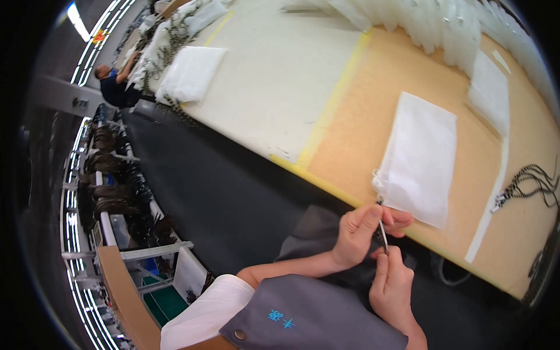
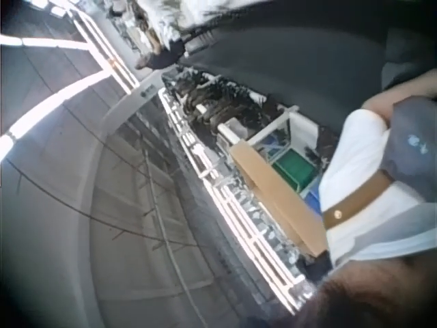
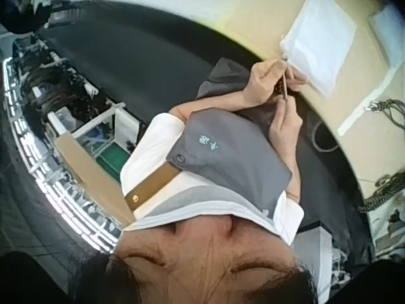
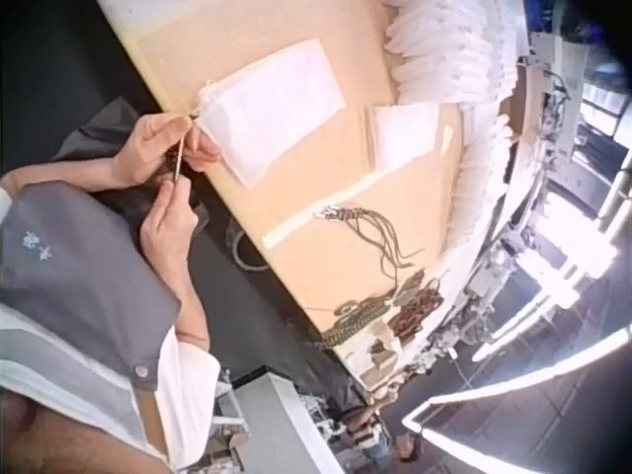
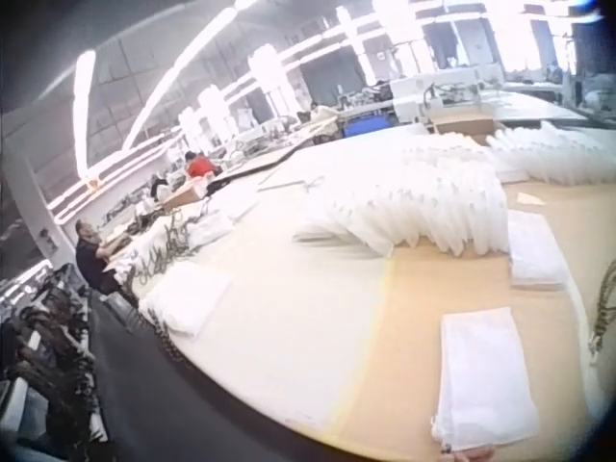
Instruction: Attaching decorative cords and metal tips to small white pouches using pliers.
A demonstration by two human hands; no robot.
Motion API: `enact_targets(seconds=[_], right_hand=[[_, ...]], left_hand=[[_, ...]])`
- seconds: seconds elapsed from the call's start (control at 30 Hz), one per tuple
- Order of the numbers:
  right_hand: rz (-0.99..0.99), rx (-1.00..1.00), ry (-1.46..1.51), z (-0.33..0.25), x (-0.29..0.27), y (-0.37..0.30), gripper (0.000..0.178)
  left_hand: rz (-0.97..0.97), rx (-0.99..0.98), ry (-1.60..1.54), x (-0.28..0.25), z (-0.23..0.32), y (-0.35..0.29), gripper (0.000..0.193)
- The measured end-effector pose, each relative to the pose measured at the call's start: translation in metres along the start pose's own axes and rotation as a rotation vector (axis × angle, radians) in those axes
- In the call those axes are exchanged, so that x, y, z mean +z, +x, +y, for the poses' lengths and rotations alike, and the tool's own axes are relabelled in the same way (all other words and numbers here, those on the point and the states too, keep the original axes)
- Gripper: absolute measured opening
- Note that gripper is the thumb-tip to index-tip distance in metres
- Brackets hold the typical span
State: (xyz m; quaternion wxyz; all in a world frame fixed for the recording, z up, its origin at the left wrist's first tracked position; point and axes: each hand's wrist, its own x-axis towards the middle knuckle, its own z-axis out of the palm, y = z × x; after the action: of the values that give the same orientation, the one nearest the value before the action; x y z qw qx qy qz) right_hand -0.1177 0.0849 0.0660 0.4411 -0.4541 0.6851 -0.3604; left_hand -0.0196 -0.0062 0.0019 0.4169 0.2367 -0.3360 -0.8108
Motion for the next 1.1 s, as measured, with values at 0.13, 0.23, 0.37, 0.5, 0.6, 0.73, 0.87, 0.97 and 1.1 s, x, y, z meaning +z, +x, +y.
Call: enact_targets(seconds=[0.13,0.23,0.37,0.5,0.6,0.73,0.87,0.97,1.1], right_hand=[[-0.421,0.620,1.280,-0.009,-0.025,0.007,0.024],[-0.583,0.741,1.801,0.011,-0.026,0.004,0.022],[-0.489,0.692,1.459,-0.009,-0.032,0.006,0.023],[0.018,-0.095,0.096,0.016,-0.001,0.004,0.012],[0.041,-0.106,-0.093,0.023,0.003,0.002,0.010],[-0.208,0.127,0.430,0.025,-0.013,0.003,0.021],[-0.343,0.306,0.896,0.023,-0.022,-0.004,0.027],[-0.491,0.554,1.298,0.020,-0.028,-0.007,0.027],[-0.580,0.627,1.574,0.042,-0.029,-0.015,0.025]], left_hand=[[0.052,0.009,0.012,-0.001,0.000,0.005,0.038],[0.047,0.018,0.001,0.002,-0.003,0.008,0.040],[0.066,0.020,-0.039,0.003,-0.006,0.007,0.040],[0.076,0.018,-0.042,0.007,-0.008,0.007,0.041],[0.056,0.050,-0.019,0.006,-0.010,0.005,0.041],[0.042,0.004,-0.050,0.003,-0.008,0.002,0.044],[0.004,-0.086,-0.155,0.000,-0.005,-0.001,0.051],[-0.004,-0.229,-0.298,-0.002,0.001,-0.009,0.054],[0.015,-0.412,-0.547,-0.006,0.001,-0.015,0.053]])
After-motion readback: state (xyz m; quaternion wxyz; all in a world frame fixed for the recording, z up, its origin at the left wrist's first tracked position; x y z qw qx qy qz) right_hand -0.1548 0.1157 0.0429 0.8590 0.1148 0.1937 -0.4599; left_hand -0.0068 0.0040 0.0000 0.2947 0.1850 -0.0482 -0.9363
